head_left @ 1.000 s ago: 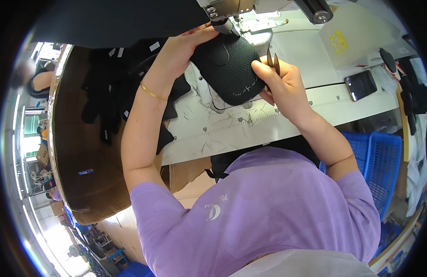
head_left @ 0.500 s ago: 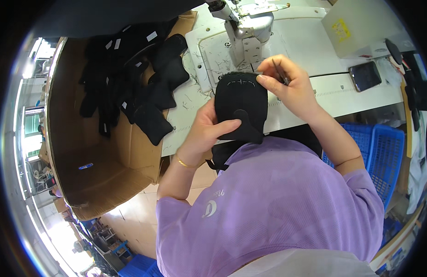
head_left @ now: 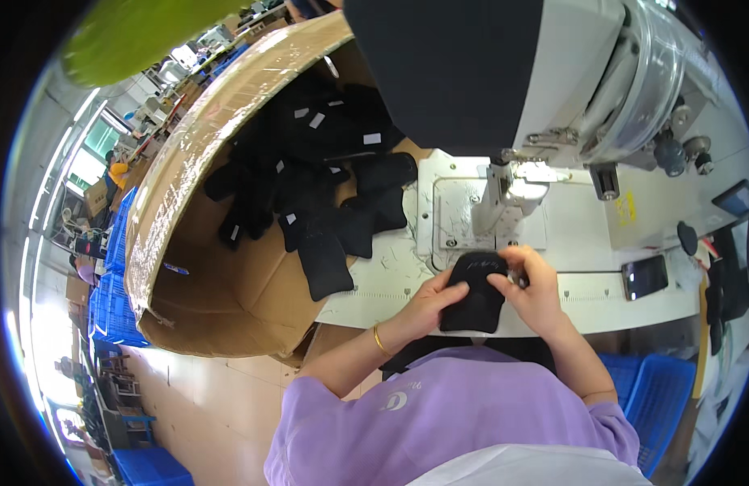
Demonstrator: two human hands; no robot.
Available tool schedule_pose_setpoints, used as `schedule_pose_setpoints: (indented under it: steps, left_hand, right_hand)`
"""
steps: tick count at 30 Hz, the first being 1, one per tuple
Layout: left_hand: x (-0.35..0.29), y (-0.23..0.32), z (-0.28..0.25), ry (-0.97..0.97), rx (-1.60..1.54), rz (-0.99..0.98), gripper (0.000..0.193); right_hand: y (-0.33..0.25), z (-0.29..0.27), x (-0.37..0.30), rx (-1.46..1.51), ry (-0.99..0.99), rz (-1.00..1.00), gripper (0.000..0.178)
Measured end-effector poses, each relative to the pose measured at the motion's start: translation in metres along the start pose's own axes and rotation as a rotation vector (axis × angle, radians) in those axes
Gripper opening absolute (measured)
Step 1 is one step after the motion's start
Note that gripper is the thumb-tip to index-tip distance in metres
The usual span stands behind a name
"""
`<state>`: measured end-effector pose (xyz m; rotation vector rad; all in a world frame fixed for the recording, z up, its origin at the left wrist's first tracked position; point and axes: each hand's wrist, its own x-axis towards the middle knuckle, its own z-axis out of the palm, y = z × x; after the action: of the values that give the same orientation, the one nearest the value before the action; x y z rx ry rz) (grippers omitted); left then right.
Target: Sewing and trimming the edges of shoe upper components using an industrial sewing machine.
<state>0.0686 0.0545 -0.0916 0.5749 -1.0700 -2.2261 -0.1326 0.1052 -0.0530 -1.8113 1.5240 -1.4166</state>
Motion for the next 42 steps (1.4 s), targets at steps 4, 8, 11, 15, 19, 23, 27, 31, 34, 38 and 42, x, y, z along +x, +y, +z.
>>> schedule_pose_setpoints:
  steps: [4,8,11,15,19,23,27,31,34,38,42]
  left_hand:
    - [0.007,-0.001,-0.004,-0.05,-0.337,-0.136,0.043]
    - [0.007,0.01,-0.005,0.038,-0.235,-0.234,0.028]
    - [0.007,0.014,-0.003,-0.045,-0.145,-0.281,0.023]
    - [0.008,0.008,-0.006,-0.025,-0.186,-0.267,0.023]
    - [0.016,0.008,-0.017,0.076,-0.2,-0.355,0.024]
    - [0.027,0.024,-0.019,0.195,-0.267,-0.376,0.027]
    - [0.017,0.036,-0.002,0.125,0.04,-0.165,0.029]
    - [0.01,0.035,0.017,0.042,0.059,-0.031,0.028]
    - [0.013,0.033,0.023,-0.039,-0.103,-0.04,0.026]
    - [0.014,0.025,0.028,0.08,-0.158,0.046,0.026]
    - [0.013,0.018,0.032,0.122,-0.118,0.112,0.029]
  right_hand:
    - [0.005,0.009,-0.002,0.011,-0.108,-0.162,0.026]
    - [0.009,0.014,-0.003,-0.005,-0.064,-0.344,0.027]
    - [0.011,0.012,-0.005,-0.053,-0.153,-0.482,0.029]
    - [0.008,0.012,-0.006,-0.113,-0.098,-0.489,0.028]
    - [-0.01,0.007,-0.009,-0.025,-0.167,-0.531,0.022]
    - [-0.026,-0.008,-0.017,-0.149,-0.339,-0.586,0.012]
    - [-0.021,-0.009,-0.021,-0.116,-0.281,-0.238,0.012]
    - [-0.003,0.004,-0.018,-0.008,0.078,-0.352,0.032]
    - [0.003,0.009,-0.02,0.046,0.205,-0.268,0.028]
    - [0.0,0.011,-0.02,0.108,0.185,-0.121,0.025]
    - [-0.003,0.012,-0.016,0.053,0.183,-0.004,0.022]
